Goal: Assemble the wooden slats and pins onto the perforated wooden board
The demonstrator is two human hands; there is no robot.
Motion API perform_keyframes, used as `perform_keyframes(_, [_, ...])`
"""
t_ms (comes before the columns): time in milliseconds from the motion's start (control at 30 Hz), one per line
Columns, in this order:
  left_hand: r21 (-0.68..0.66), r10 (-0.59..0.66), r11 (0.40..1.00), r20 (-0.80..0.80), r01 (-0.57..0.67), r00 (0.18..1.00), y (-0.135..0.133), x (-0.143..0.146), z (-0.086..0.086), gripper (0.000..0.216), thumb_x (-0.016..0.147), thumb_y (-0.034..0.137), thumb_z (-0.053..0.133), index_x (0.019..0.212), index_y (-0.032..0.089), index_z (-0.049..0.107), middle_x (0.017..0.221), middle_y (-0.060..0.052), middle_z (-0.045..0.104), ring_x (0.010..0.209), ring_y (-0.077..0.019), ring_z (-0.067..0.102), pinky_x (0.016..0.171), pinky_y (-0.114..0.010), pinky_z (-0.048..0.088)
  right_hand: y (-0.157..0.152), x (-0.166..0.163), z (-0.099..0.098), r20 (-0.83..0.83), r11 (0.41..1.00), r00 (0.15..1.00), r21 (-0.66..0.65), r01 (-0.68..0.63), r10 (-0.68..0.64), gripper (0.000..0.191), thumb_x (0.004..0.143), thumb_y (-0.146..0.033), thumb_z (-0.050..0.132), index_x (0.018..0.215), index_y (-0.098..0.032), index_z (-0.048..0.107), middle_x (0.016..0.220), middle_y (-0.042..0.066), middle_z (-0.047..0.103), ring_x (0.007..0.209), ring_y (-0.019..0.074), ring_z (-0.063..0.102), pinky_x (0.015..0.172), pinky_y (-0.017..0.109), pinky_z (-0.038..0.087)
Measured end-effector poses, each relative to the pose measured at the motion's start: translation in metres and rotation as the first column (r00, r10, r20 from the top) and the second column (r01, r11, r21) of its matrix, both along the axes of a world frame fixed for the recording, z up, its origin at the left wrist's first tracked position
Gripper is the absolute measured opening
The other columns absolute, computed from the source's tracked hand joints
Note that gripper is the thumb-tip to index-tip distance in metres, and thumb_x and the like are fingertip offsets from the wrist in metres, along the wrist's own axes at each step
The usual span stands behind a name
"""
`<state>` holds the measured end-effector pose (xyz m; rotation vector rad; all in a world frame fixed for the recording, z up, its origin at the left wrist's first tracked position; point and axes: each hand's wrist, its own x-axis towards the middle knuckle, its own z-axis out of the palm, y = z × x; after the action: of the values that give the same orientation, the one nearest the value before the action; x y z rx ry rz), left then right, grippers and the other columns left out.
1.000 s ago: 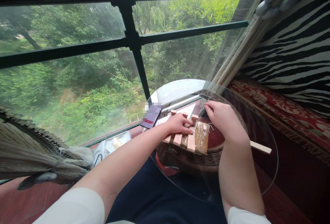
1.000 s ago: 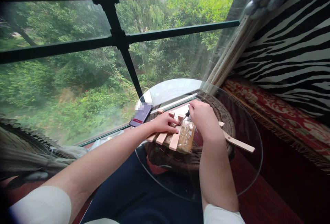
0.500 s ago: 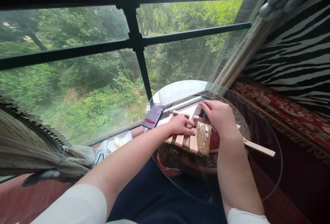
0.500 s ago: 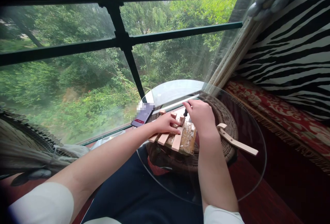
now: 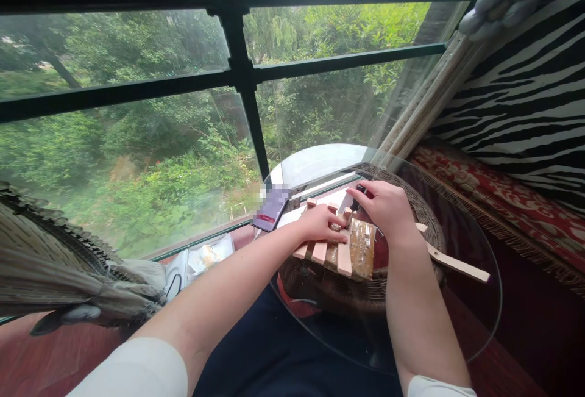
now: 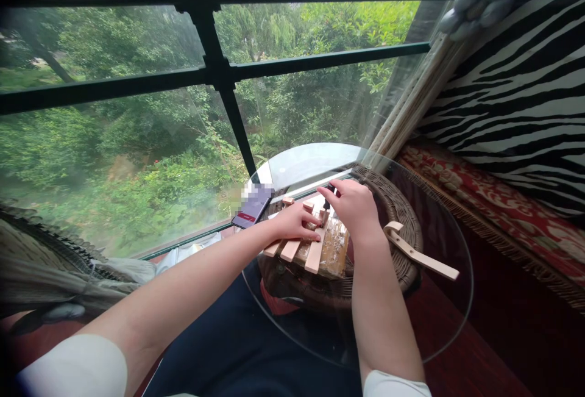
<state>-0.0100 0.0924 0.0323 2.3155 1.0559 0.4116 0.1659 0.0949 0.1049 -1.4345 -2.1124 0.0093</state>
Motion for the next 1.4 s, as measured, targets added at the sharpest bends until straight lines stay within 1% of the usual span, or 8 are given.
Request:
perform_keyframes(167, [-0.017, 0.017, 1.000, 0.010, -0.017, 1.000, 0.000, 0.000, -0.002, 0.042, 0.068, 0.054, 0.067, 0.095, 0.022, 0.073, 0.082, -0.003, 0.066, 0.076, -0.0159, 0.056, 0.067, -0.024, 0.037, -0.005, 0.001, 0.001, -0.168, 0.987, 0.975, -0.037, -0.156, 0.148, 0.034, 0.087, -0.034, 0.047, 0.112, -0.019, 0.066, 0.106, 0.009, 0.068, 0.095, 0.0215, 0.062, 0.084, 0.033, 0.047])
perform_keyframes(367, [-0.025, 0.027, 0.999, 0.021, -0.027, 0.999, 0.000, 0.000, -0.004, 0.043, 0.068, 0.054, 0.067, 0.095, 0.022, 0.073, 0.080, -0.003, 0.067, 0.076, -0.0162, 0.056, 0.067, -0.024, 0.038, -0.010, 0.018, 0.008, -0.267, 0.932, 0.944, -0.251, -0.261, 0.193, 0.038, 0.086, -0.030, 0.047, 0.119, -0.018, 0.062, 0.097, 0.006, 0.071, 0.077, 0.0173, 0.066, 0.069, 0.028, 0.051])
perform_keyframes(567, [-0.012, 0.004, 1.000, 0.018, -0.003, 1.000, -0.001, 0.000, -0.001, 0.038, 0.069, 0.053, 0.067, 0.090, 0.022, 0.073, 0.076, -0.002, 0.066, 0.075, -0.0158, 0.056, 0.068, -0.024, 0.038, -0.009, 0.015, 0.009, -0.149, 0.988, 0.988, -0.140, -0.059, 0.038, 0.026, 0.078, -0.040, 0.060, 0.086, -0.018, 0.072, 0.071, 0.005, 0.070, 0.063, 0.0188, 0.064, 0.063, 0.029, 0.049])
perform_keyframes(767, [0.008, -0.006, 1.000, 0.025, 0.006, 1.000, 0.001, 0.000, -0.002, 0.040, 0.069, 0.054, 0.066, 0.091, 0.022, 0.073, 0.081, -0.003, 0.066, 0.076, -0.0159, 0.057, 0.068, -0.025, 0.038, -0.005, 0.009, 0.001, -0.207, 0.972, 0.969, -0.158, -0.171, 0.137, 0.038, 0.082, -0.034, 0.054, 0.116, -0.020, 0.064, 0.104, 0.008, 0.070, 0.078, 0.0192, 0.066, 0.073, 0.031, 0.051])
perform_keyframes(900, [-0.008, -0.015, 1.000, 0.039, 0.016, 0.999, 0.001, 0.000, -0.002, 0.039, 0.070, 0.052, 0.067, 0.094, 0.021, 0.073, 0.081, -0.002, 0.067, 0.077, -0.0158, 0.058, 0.069, -0.024, 0.039, -0.008, 0.020, 0.008, -0.249, 0.946, 0.961, -0.263, -0.188, 0.122, 0.039, 0.086, -0.034, 0.046, 0.119, -0.019, 0.062, 0.099, 0.006, 0.072, 0.072, 0.0172, 0.066, 0.068, 0.029, 0.051])
perform_keyframes(1100, [-0.029, 0.000, 1.000, 0.053, 0.002, 0.999, 0.001, 0.000, -0.001, 0.038, 0.070, 0.051, 0.067, 0.093, 0.021, 0.073, 0.084, -0.002, 0.069, 0.081, -0.0164, 0.059, 0.072, -0.024, 0.041, -0.008, 0.024, 0.011, -0.051, 0.983, 0.993, -0.159, 0.096, -0.105, 0.038, 0.077, -0.053, 0.057, 0.075, -0.017, 0.072, 0.060, 0.006, 0.068, 0.059, 0.0207, 0.063, 0.057, 0.030, 0.046])
perform_keyframes(1267, [-0.019, 0.002, 1.000, 0.059, -0.001, 0.998, 0.002, 0.000, -0.003, 0.039, 0.069, 0.050, 0.068, 0.095, 0.020, 0.073, 0.089, -0.003, 0.070, 0.085, -0.0173, 0.060, 0.075, -0.024, 0.042, -0.005, 0.017, 0.004, -0.030, 0.995, 1.000, -0.101, 0.001, -0.004, 0.035, 0.083, -0.038, 0.051, 0.106, -0.018, 0.068, 0.093, 0.009, 0.072, 0.079, 0.0221, 0.066, 0.070, 0.030, 0.047])
perform_keyframes(1400, [-0.035, 0.026, 0.999, 0.048, -0.025, 0.999, 0.002, 0.001, -0.004, 0.041, 0.068, 0.051, 0.069, 0.095, 0.022, 0.073, 0.091, -0.003, 0.070, 0.083, -0.0171, 0.061, 0.076, -0.025, 0.043, -0.006, 0.020, 0.003, -0.065, 0.972, 0.995, -0.218, -0.085, 0.072, 0.040, 0.088, -0.033, 0.042, 0.121, -0.017, 0.060, 0.086, 0.007, 0.072, 0.063, 0.0177, 0.065, 0.062, 0.028, 0.046])
